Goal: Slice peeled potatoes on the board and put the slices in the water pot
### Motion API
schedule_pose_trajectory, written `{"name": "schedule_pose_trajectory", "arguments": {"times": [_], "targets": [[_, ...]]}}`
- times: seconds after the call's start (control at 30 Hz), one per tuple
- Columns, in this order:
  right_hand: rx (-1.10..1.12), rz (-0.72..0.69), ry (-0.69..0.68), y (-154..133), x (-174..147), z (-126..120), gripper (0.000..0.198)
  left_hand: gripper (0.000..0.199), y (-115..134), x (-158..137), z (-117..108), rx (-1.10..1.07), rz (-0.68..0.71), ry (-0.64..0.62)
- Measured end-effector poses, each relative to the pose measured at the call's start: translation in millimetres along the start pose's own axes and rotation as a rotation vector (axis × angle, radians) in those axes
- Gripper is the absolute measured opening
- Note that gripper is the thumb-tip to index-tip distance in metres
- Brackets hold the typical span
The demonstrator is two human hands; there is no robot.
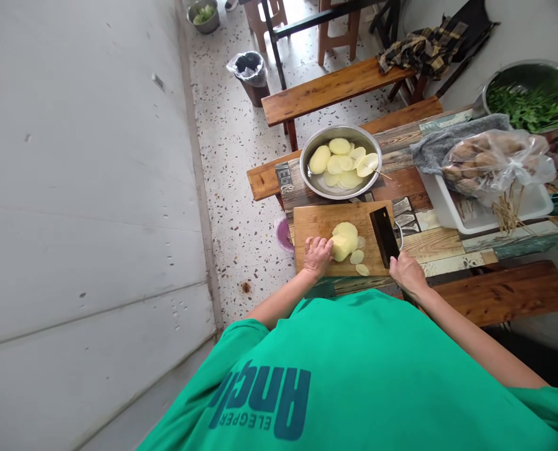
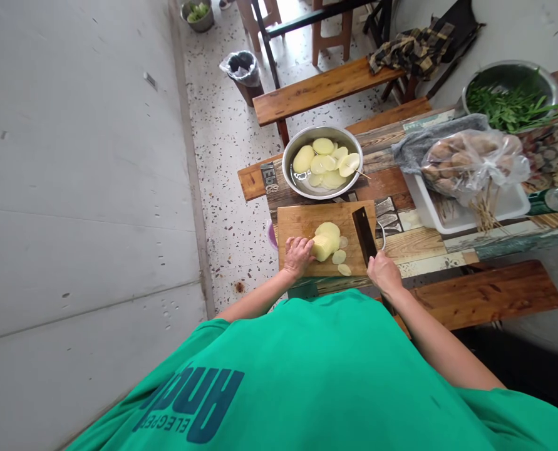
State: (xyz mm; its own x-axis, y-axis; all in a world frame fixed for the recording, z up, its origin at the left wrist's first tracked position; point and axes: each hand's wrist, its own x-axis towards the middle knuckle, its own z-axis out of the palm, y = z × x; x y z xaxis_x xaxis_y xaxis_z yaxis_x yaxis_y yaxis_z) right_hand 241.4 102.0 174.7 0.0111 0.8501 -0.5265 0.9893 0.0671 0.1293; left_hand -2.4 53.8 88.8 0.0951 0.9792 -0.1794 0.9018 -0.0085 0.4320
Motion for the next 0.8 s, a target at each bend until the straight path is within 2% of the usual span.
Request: {"name": "schedule_pose_trajectory", "arguments": {"times": [0.23,0.4,0.53,0.8], "targets": [[-0.013,0.01,-0.001,-1.6,-0.5,-1.4,0.032,0.056,-1.8,2.3,1.0,0.051,0.007,-0.015],[-0.019,0.011,0.003,-1.6,-0.8,-0.8,0.032,0.043,-1.8,0.4,1.5,0.062,0.03,-0.008],[-0.017,0.011,0.008,-1.5,-0.6,0.8,0.033,0.052,0.4,-0.1,2.0,0.054,0.018,0.016],[-0.009,0.02,0.014,-1.9,-1.0,1.1,0.032,0.049,-3.3,4.3,4.6,0.034,-0.011,0.034]]}}
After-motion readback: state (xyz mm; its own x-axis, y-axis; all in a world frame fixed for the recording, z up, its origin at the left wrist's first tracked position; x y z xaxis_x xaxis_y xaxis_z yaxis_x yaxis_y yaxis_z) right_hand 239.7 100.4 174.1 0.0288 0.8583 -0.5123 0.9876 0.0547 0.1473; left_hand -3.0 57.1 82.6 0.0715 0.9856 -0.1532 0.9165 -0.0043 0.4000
